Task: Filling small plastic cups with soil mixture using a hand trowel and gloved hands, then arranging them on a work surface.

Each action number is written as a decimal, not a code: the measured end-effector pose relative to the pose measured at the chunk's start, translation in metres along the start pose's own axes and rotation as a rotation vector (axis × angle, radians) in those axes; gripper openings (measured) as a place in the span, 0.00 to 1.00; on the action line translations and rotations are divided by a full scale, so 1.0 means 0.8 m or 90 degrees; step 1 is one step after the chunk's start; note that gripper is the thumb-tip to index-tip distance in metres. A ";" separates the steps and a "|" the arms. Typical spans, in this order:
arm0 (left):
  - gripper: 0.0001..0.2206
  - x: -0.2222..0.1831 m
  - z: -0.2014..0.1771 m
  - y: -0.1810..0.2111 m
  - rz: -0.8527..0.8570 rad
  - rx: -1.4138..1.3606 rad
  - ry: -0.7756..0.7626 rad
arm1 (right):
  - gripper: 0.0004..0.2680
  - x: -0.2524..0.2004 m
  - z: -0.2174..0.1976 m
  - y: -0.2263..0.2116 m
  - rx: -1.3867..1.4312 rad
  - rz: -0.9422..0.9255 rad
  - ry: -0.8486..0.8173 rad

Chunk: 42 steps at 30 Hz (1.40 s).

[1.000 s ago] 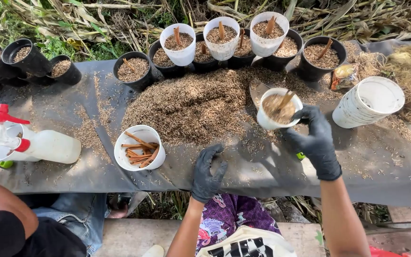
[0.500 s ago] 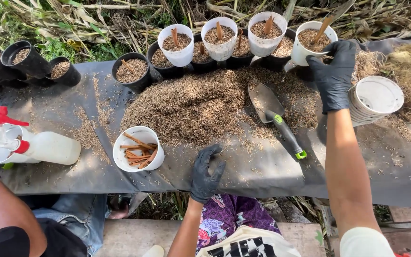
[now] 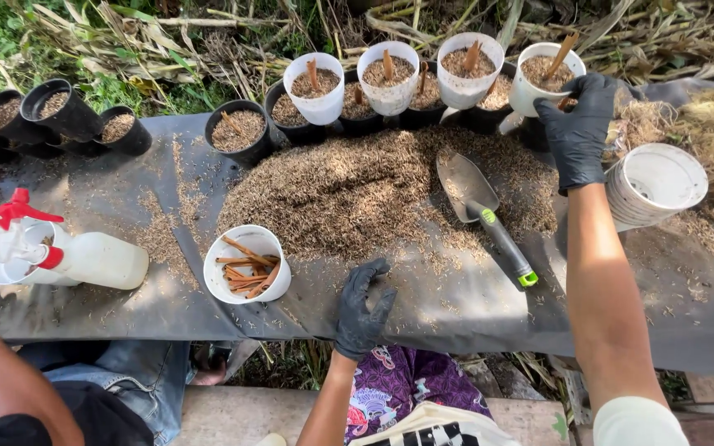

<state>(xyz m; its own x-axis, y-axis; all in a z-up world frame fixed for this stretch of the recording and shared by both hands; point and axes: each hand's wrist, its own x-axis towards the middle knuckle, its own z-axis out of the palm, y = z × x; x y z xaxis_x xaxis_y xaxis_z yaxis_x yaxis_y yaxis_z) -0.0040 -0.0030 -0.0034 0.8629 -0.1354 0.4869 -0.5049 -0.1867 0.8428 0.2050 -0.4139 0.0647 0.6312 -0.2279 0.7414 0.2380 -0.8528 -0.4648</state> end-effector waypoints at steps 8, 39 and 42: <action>0.18 -0.001 0.003 -0.009 0.017 0.012 0.006 | 0.17 0.000 -0.008 -0.012 -0.027 -0.049 -0.003; 0.17 0.000 -0.001 0.000 0.012 0.001 0.019 | 0.43 -0.037 -0.242 -0.042 -0.392 0.006 -0.451; 0.18 -0.003 -0.001 -0.005 0.011 -0.020 0.004 | 0.42 -0.062 -0.245 -0.014 -0.452 -0.089 -0.385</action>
<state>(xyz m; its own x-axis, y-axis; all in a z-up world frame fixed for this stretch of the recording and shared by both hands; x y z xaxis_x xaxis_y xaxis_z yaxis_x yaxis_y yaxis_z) -0.0043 -0.0012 -0.0080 0.8543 -0.1314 0.5028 -0.5186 -0.1537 0.8411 0.0265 -0.4849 0.1278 0.9543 0.0108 0.2987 -0.0392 -0.9862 0.1609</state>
